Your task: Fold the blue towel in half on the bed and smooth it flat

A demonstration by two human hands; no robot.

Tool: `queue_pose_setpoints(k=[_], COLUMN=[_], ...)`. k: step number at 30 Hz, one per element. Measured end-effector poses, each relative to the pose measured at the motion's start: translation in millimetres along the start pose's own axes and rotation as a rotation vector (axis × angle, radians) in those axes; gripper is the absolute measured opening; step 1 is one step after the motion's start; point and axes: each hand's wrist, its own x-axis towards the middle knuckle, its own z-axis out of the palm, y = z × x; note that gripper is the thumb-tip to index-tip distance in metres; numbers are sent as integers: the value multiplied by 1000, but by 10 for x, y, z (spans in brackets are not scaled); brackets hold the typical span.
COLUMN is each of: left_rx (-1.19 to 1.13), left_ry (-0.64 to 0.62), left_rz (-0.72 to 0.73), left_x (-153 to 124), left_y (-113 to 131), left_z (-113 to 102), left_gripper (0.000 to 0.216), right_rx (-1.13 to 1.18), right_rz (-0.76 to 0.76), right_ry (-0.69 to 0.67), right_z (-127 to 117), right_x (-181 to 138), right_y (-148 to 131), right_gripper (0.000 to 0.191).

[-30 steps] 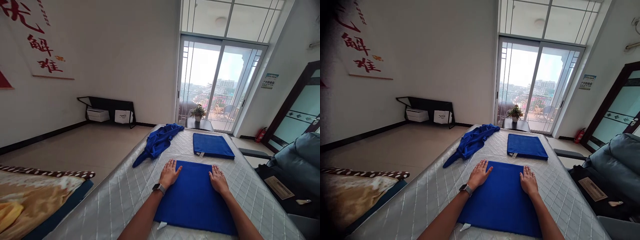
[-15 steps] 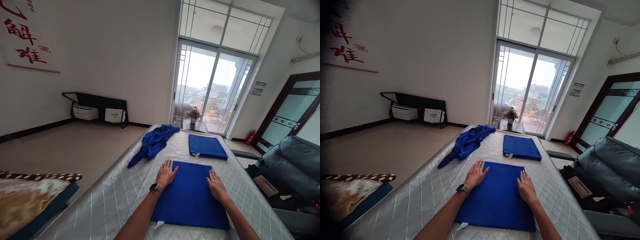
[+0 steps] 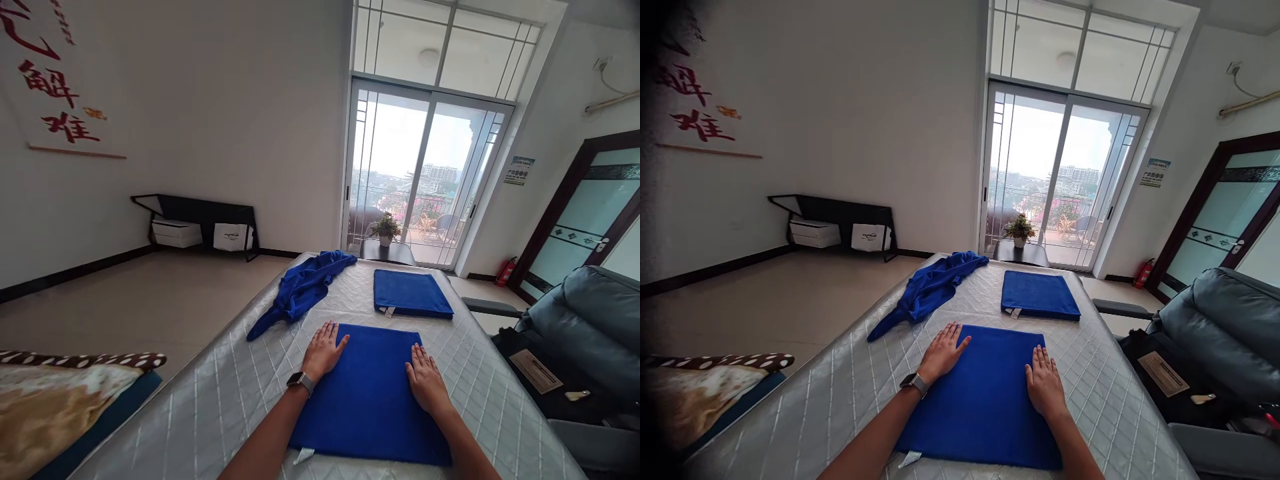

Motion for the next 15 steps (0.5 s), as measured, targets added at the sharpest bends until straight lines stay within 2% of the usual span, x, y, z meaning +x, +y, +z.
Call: queue_pose_setpoints(k=[7,10,13,15], left_rx=[70,93,107,69], left_ry=[-37,-66,-34,-13], left_rz=[52,30,-19,7], left_x=[0,46,92,74], left_y=[-48,-62,116,413], left_z=[40,1,-99,-161], left_gripper=[79,80,82,83], right_rx=[57,73,94,97], right_rz=[16,7,11,15], right_ry=[-22,-21,-7,-3], right_z=[-13,-18,-17,-16], right_x=[-46,-58,-60,-57], right_y=[-44,-43,-45,-50], right_gripper=[69,69,69,69])
